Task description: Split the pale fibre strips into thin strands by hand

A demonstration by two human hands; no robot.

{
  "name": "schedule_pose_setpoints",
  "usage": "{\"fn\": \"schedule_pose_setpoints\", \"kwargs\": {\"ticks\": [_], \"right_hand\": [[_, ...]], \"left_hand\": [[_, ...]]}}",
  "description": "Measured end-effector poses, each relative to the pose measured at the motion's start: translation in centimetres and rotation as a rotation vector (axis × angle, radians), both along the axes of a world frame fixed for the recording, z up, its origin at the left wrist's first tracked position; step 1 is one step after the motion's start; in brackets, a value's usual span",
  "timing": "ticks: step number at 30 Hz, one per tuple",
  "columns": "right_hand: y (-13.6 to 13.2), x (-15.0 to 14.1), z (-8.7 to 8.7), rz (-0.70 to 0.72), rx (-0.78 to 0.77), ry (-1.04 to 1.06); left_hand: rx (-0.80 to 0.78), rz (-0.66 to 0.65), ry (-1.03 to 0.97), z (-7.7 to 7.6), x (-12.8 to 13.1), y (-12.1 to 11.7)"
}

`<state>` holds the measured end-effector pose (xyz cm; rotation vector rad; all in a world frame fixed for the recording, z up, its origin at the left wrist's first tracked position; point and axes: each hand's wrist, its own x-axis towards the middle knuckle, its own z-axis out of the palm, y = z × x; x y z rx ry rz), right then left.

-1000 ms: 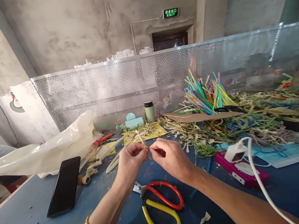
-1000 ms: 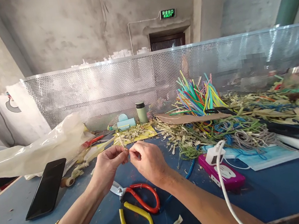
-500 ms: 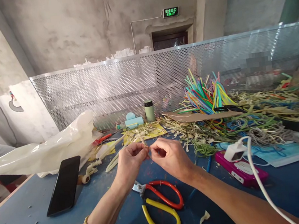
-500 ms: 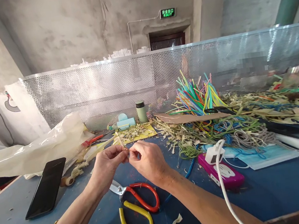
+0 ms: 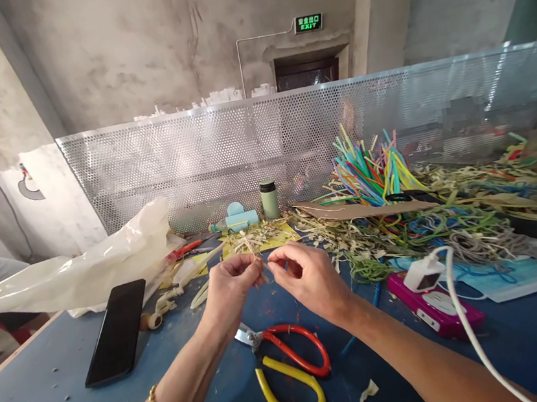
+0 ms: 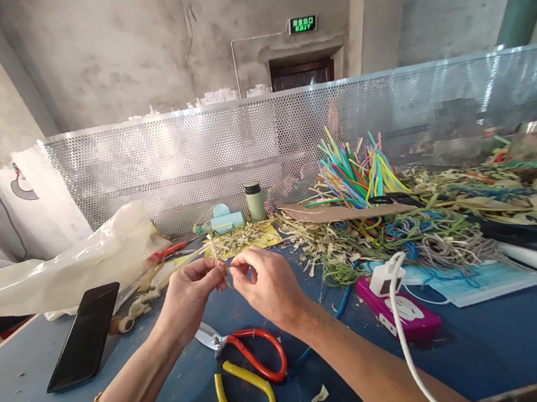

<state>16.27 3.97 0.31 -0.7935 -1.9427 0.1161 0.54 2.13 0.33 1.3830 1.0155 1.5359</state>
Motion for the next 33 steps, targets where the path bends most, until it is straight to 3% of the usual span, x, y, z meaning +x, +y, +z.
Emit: {"fn": "schedule_pose_setpoints", "kwargs": {"ticks": [8,12,17,21,27,33], "right_hand": [[0.16,-0.10,-0.34,-0.022,0.032,0.002],[0.15,0.14,-0.06,0.016,-0.087,0.110],[0.00,0.11,0.12,0.102,-0.244,0.140],[-0.10,-0.01,0.09,0.068,-0.150,0.110],[0.04,-0.09,-0.49,-0.041,0.079,0.009],[-0.17,-0.20,-0.73,-0.016,0.128,-0.025]], "left_hand": [[0.010,-0.026,0.052,-0.32,0.10,0.01],[-0.003,-0.022,0.008,-0.08,0.00,0.06],[-0.008,-0.124,-0.084,0.07,0.00,0.01],[0.001,-0.161,-0.074,0.08,0.18,-0.18],[0.015,-0.092,-0.018,-0.19,0.17,-0.02],[0.026,-0.082,0.011,-0.43,0.11,0.05]]}}
